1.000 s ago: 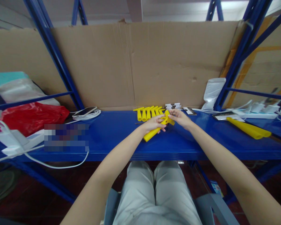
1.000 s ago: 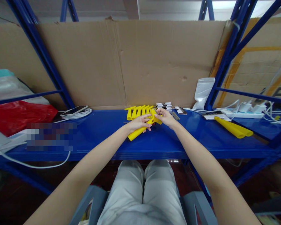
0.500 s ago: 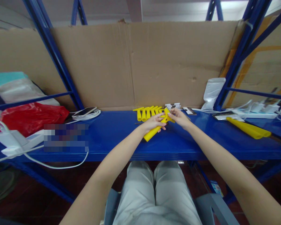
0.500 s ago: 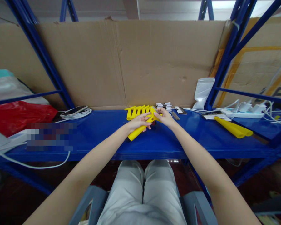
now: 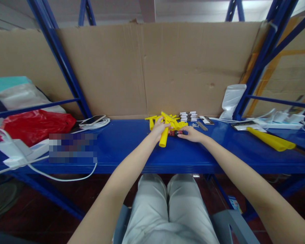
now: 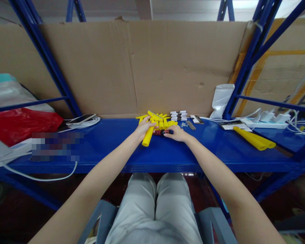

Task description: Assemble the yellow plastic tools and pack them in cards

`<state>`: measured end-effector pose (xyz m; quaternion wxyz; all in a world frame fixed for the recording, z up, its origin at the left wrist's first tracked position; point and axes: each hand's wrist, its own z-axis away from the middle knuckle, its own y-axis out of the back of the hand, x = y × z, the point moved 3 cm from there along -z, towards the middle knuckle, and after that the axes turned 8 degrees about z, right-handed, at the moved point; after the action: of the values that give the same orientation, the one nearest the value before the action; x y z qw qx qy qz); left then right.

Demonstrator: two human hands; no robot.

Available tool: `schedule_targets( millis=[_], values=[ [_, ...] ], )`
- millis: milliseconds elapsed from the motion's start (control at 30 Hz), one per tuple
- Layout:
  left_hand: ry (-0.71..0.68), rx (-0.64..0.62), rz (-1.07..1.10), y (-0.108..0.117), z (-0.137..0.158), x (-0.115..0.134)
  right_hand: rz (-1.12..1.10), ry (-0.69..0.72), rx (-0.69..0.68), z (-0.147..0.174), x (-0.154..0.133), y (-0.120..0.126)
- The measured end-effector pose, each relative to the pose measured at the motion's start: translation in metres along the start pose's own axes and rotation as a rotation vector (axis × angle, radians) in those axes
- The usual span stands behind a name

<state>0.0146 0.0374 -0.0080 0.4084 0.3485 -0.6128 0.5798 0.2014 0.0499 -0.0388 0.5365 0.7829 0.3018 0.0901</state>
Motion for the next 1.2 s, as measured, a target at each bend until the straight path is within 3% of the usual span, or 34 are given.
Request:
schedule_targets(
  millis=[133,300,467,633,767,900,1200],
  values=[
    [-0.001,0.015,-0.008,-0.001,0.000,-0.001,-0.083,-0.037,-0.022,0.000,-0.005,0.004],
    [-0.014,0.029,0.004,-0.001,0.001,-0.001,-0.343,-0.251,0.066,0.003,0.001,0.018],
    [-0.031,0.056,0.023,0.000,0.000,-0.001,-0.668,-0.455,0.289,0.005,0.009,0.033],
    [-0.009,0.078,-0.026,0.000,-0.001,-0.005,-0.674,-0.501,0.697,0.012,0.019,0.049],
    [-0.003,0.065,-0.082,0.000,-0.001,-0.008,-0.665,-0.552,0.920,0.018,0.030,0.057],
    [0.011,0.029,-0.115,-0.001,0.000,-0.009,-0.654,-0.592,1.027,0.022,0.045,0.060],
    [0.073,-0.036,-0.165,-0.001,0.000,-0.012,-0.639,-0.597,1.100,0.020,0.064,0.059]
  ],
)
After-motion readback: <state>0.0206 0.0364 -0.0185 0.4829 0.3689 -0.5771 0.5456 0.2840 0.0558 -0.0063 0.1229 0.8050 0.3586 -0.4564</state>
